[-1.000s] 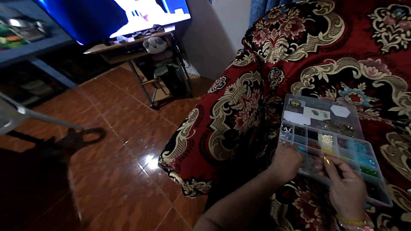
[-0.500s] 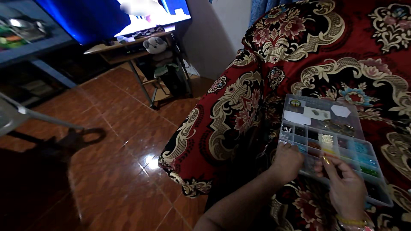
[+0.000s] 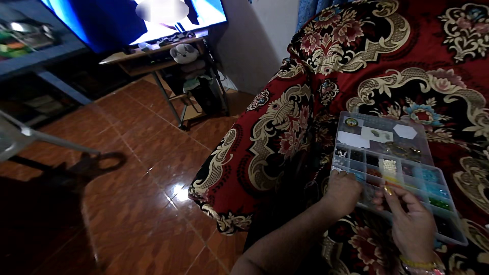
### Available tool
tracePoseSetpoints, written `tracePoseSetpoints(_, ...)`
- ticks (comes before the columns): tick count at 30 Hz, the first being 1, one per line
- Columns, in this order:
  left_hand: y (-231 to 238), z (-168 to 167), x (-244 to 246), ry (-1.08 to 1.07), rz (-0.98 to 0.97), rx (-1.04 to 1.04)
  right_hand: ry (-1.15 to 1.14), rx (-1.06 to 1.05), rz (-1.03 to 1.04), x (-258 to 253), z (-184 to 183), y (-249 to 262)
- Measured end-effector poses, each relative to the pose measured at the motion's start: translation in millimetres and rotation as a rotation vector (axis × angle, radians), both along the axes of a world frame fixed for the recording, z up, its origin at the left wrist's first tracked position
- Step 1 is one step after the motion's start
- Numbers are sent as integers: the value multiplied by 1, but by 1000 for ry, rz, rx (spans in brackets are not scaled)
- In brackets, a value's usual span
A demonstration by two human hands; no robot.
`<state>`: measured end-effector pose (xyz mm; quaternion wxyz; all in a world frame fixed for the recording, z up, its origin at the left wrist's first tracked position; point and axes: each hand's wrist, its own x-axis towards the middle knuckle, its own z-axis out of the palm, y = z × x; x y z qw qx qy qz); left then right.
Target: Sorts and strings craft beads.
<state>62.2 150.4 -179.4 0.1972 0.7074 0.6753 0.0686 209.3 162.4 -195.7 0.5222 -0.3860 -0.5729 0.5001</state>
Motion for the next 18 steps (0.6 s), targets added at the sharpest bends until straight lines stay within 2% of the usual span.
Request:
tracePoseSetpoints(3, 0, 0, -2, -12, -2, 13, -1, 2, 4, 0, -1, 0)
tracePoseSetpoints(5, -1, 0, -4, -106, 30, 75, 2, 17, 8, 1, -2, 1)
tracePoseSetpoints(13, -4, 10, -10, -965, 253, 149, -31, 38, -7, 1, -2, 0)
tracePoseSetpoints(16, -5, 12, -9, -1296, 324, 42, -17, 31, -10, -1, 2, -5)
tracePoseSetpoints(18, -4, 14, -9, -1389, 358, -56, -13, 3, -2, -1, 6, -8)
